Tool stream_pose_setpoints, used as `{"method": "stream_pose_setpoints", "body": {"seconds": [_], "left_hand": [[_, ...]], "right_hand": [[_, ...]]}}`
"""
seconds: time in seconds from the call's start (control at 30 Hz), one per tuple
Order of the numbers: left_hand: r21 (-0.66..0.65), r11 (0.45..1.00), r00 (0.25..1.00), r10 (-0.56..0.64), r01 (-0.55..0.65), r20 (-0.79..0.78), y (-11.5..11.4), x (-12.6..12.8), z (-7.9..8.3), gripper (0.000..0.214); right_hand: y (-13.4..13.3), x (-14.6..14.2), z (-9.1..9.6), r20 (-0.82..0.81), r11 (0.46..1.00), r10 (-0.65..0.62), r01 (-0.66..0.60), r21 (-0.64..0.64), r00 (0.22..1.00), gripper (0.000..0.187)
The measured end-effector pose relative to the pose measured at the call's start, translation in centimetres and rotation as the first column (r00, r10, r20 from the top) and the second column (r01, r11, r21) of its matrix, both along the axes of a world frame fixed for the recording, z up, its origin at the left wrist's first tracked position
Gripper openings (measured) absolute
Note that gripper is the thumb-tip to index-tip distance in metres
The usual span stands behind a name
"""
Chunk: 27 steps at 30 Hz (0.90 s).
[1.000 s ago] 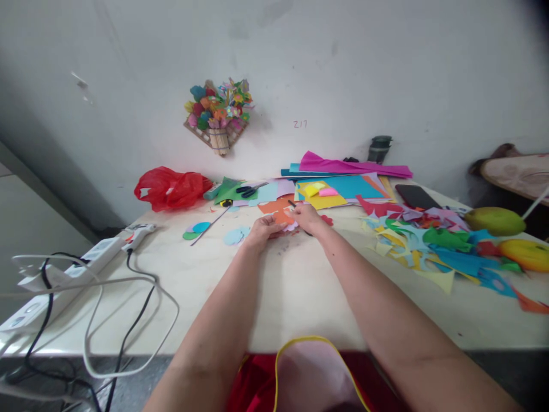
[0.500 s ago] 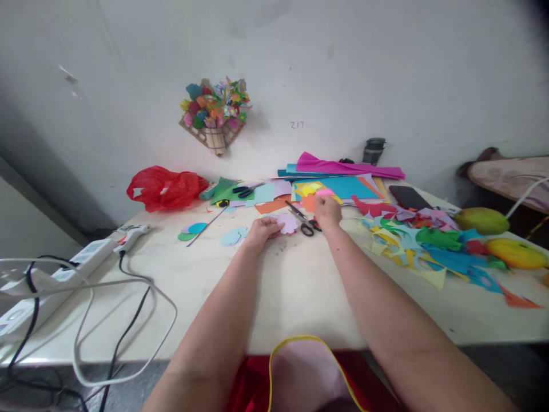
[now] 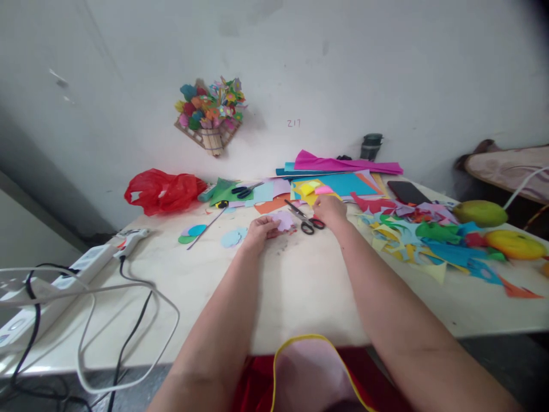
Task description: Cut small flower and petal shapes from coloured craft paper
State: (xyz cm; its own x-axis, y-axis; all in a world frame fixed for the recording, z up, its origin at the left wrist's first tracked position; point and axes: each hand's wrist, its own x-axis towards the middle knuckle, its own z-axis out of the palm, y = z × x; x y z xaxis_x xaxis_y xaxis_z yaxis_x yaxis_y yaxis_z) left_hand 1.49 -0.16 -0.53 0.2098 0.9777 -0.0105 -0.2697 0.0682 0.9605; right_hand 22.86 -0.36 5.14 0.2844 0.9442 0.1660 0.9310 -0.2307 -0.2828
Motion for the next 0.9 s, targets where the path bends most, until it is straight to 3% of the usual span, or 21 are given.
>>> {"method": "stream_pose_setpoints", "body": {"seconds": [0.13, 0.23, 0.53, 0.73, 0.9], "left_hand": [[-0.032, 0.999, 1.0, 0.003, -0.002, 0.016, -0.1, 0.0, 0.2, 0.034], [-0.067, 0.998, 0.999, 0.011, -0.009, 0.031, -0.3, 0.0, 0.6, 0.029], [-0.075, 0.996, 0.997, 0.043, -0.038, 0.07, -1.2, -0.1, 1.4, 0.025], [-0.07, 0.997, 0.998, 0.044, -0.041, 0.042, -1.3, -0.2, 1.7, 0.019], [-0.068, 0.997, 0.999, 0.032, -0.03, 0.037, -1.2, -0.2, 1.6, 0.021]], "right_hand": [[-1.0, -1.6, 1.4, 0.085, 0.953, 0.2, -0.173, -0.248, 0.976, 0.028], [-1.6, -2.5, 1.3, 0.111, 0.93, 0.259, -0.216, -0.299, 0.96, 0.038], [-1.3, -2.9, 0.3, 0.133, 0.934, 0.244, -0.196, -0.299, 0.961, 0.048], [-1.2, -2.7, 0.4, 0.147, 0.948, 0.24, -0.2, -0.247, 0.96, 0.044], [-0.6, -2.1, 0.2, 0.059, 0.968, 0.193, -0.18, -0.177, 0.979, 0.04]]}}
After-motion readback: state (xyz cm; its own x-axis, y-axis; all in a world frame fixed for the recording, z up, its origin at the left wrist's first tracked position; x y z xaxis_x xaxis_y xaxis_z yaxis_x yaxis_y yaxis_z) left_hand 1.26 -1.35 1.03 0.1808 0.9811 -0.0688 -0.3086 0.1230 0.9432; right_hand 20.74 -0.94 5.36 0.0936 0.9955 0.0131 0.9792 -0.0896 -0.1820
